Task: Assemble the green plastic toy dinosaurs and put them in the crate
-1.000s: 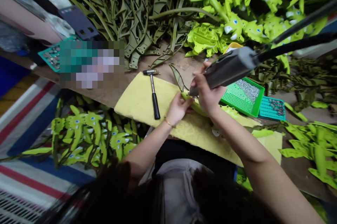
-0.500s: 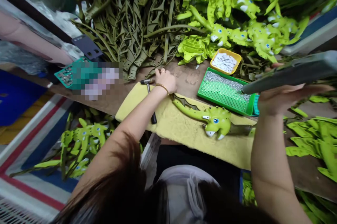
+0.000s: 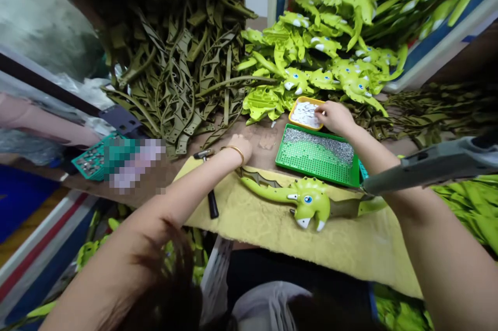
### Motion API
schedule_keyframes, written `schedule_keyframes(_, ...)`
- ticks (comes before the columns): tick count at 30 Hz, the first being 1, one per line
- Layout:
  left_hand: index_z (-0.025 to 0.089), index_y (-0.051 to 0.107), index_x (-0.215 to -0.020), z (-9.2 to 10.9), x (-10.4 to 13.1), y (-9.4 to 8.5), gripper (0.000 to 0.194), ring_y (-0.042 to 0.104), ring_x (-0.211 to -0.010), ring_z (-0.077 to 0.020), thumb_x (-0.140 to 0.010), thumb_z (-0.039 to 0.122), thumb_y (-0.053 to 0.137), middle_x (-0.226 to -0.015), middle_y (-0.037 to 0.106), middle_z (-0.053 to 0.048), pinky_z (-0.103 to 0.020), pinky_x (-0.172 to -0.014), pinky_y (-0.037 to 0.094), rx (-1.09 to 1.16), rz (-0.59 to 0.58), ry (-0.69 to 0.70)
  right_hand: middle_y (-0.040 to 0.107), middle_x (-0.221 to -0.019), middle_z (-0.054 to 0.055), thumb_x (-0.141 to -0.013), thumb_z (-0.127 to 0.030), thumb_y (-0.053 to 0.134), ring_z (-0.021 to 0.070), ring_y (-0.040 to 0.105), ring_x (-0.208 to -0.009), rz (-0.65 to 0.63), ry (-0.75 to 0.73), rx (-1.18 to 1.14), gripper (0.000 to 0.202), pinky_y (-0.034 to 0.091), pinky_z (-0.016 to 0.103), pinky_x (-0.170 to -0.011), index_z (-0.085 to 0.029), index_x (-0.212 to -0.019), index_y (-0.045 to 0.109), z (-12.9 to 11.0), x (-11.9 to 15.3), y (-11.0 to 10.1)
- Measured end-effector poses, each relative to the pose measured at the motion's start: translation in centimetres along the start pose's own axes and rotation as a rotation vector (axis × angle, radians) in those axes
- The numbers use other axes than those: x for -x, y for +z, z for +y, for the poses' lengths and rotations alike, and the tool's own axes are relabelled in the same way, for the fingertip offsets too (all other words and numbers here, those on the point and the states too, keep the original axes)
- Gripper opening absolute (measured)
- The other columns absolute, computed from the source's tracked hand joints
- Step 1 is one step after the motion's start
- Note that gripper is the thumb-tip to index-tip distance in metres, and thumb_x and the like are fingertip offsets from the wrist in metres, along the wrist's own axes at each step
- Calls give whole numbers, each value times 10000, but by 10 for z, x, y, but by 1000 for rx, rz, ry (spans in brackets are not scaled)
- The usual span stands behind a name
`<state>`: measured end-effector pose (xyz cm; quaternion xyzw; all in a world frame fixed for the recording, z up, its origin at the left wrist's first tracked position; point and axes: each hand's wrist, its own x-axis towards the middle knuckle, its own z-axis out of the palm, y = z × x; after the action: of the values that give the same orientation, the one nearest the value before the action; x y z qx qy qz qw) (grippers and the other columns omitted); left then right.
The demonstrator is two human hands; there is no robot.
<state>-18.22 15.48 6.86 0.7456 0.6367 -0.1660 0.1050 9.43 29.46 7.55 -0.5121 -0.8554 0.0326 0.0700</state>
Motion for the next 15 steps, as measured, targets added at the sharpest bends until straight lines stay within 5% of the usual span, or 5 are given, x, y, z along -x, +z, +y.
schedule_keyframes(4, 91, 705, -970, 28, -3, -35, 274, 549, -1082, -289, -860, 179, 470, -1043, 668, -193, -388, -930, 386, -54, 140, 144, 686, -1048, 157, -858, -306, 470, 260, 581, -992, -144, -112, 200, 320, 374, 379, -861, -133, -949, 724, -12, -27, 2)
schedule_keyframes(8, 78, 543, -1245, 65, 4, -51, 392, 556, -1051, -260, -926, 133, 323, -1131, 601, -172, -369, -864, 425, -27, 424, 155, 686, -1080, 175, -874, -212, 432, 246, 615, -964, -198, -127, 227, 314, 416, 354, -822, -109, -972, 711, -18, -38, 12)
schedule_keyframes(10, 83, 532, -1230, 75, 20, -41, 364, 572, -997, -264, -942, 173, 329, -1090, 602, -161, -370, -810, 446, 20, 472, 153, 673, -1094, 198, -881, -191, 444, 245, 632, -960, -214, -108, 225, 298, 452, 344, -797, -84, -1003, 694, -18, -39, 17)
schedule_keyframes(13, 119, 607, -1014, 76, 50, -9, 406, 595, -899, -266, -909, 492, 484, -940, 626, -122, -376, -773, 477, 150, 255, 339, 654, -1107, 156, -900, -269, 521, 220, 631, -991, -232, -87, 191, 268, 506, 357, -842, -97, -1059, 650, -16, -38, 20)
schedule_keyframes(15, 131, 596, -1054, 72, 65, 15, 568, 599, -908, -268, -771, 622, 628, -988, 624, -118, -393, -805, 489, 218, 156, 450, 625, -1158, 105, -896, -358, 563, 195, 618, -1025, -230, -86, 141, 335, 528, 393, -882, -133, -1142, 597, -16, -36, 17)
